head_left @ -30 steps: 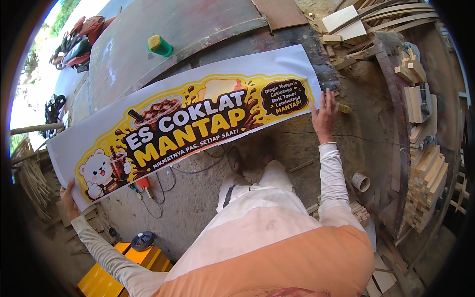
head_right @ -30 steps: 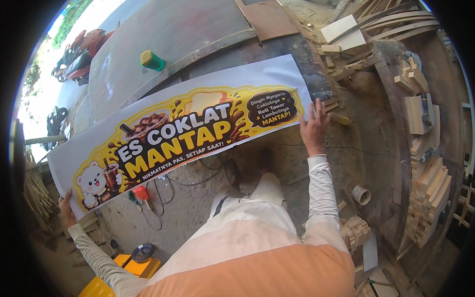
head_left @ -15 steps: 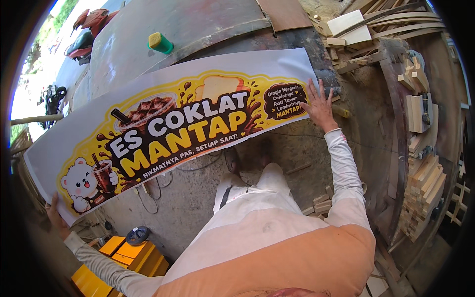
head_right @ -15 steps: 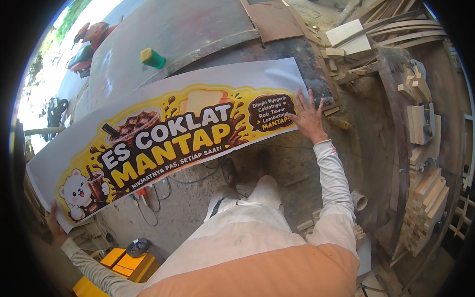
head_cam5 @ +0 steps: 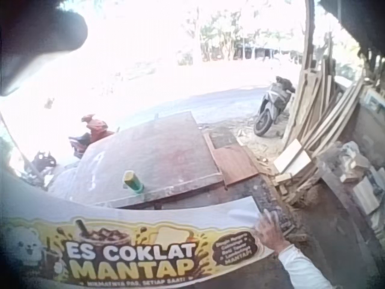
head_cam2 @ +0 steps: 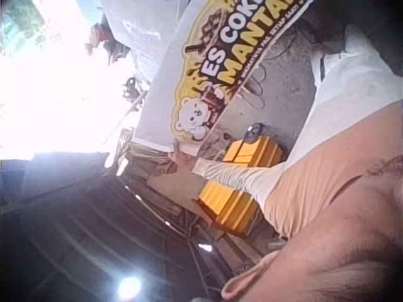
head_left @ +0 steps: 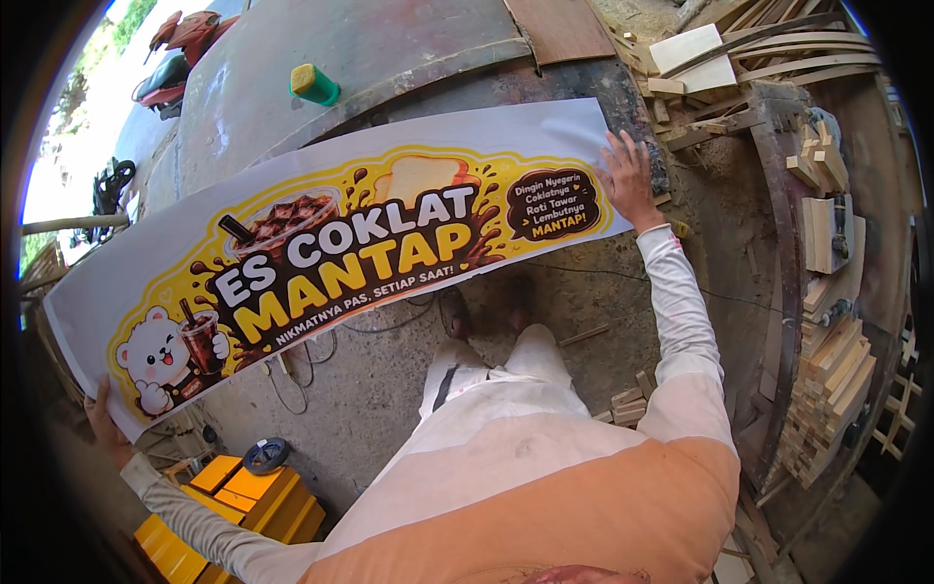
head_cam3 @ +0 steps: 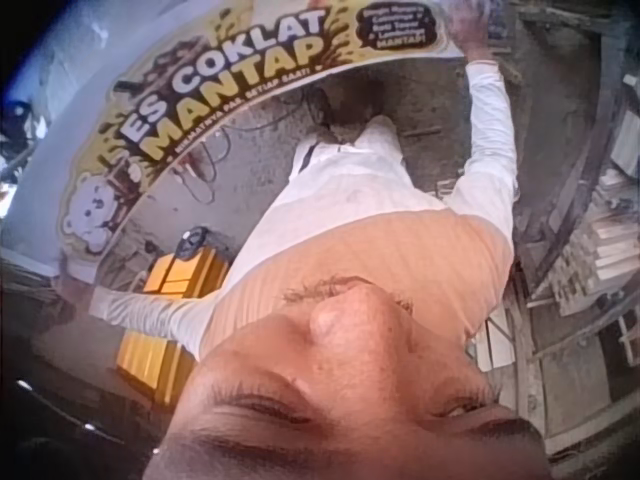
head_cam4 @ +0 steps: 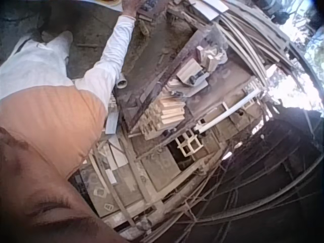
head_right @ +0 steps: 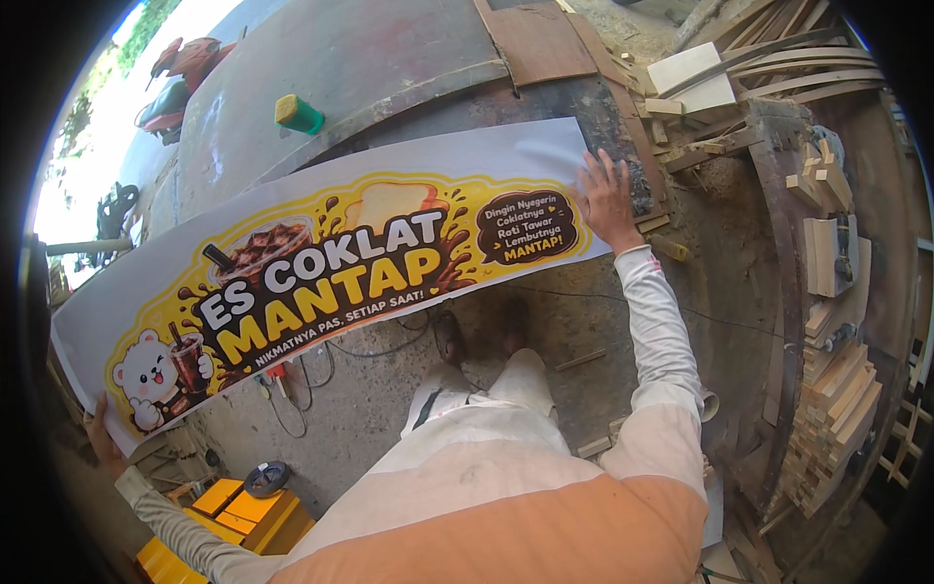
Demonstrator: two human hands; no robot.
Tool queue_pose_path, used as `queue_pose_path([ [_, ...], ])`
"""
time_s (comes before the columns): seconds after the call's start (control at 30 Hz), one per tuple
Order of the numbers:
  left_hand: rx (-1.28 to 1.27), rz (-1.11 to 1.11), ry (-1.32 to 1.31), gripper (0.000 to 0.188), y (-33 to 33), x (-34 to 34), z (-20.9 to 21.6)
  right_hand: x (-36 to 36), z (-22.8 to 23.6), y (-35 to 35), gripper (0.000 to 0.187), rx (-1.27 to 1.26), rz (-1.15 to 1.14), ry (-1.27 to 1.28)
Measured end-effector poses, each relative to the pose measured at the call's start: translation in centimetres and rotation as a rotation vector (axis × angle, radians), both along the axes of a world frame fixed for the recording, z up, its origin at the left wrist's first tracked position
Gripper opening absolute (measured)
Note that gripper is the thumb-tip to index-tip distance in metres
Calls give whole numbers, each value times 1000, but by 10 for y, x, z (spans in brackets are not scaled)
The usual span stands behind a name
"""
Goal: The person aligns and smooths a large printed advertisement banner on a flat wooden surface by hand.
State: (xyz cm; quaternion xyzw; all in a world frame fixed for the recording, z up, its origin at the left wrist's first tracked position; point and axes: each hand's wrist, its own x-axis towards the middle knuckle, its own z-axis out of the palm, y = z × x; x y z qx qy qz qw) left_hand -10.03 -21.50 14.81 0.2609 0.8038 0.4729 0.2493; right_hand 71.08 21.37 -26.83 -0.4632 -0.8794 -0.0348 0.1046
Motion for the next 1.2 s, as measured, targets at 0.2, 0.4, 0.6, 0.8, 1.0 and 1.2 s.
queue_pose_path([
  [0.2,-32,16,44,37,5,8,8,-24,6,4,55,-357,216,602],
  [0.4,-62,33,12,39,2,11,11,-28,-10,13,74,-228,210,492],
  [0.6,-71,100,46,40,0,12,9,-45,-16,16,87,-245,277,354],
  [0.8,-54,32,32,39,-1,15,12,-38,-26,49,88,-177,165,334],
  [1.0,-79,50,65,38,0,5,13,-40,-25,74,88,-32,123,191],
  [1.2,-53,58,36,39,7,3,8,-29,-30,57,91,12,62,27],
])
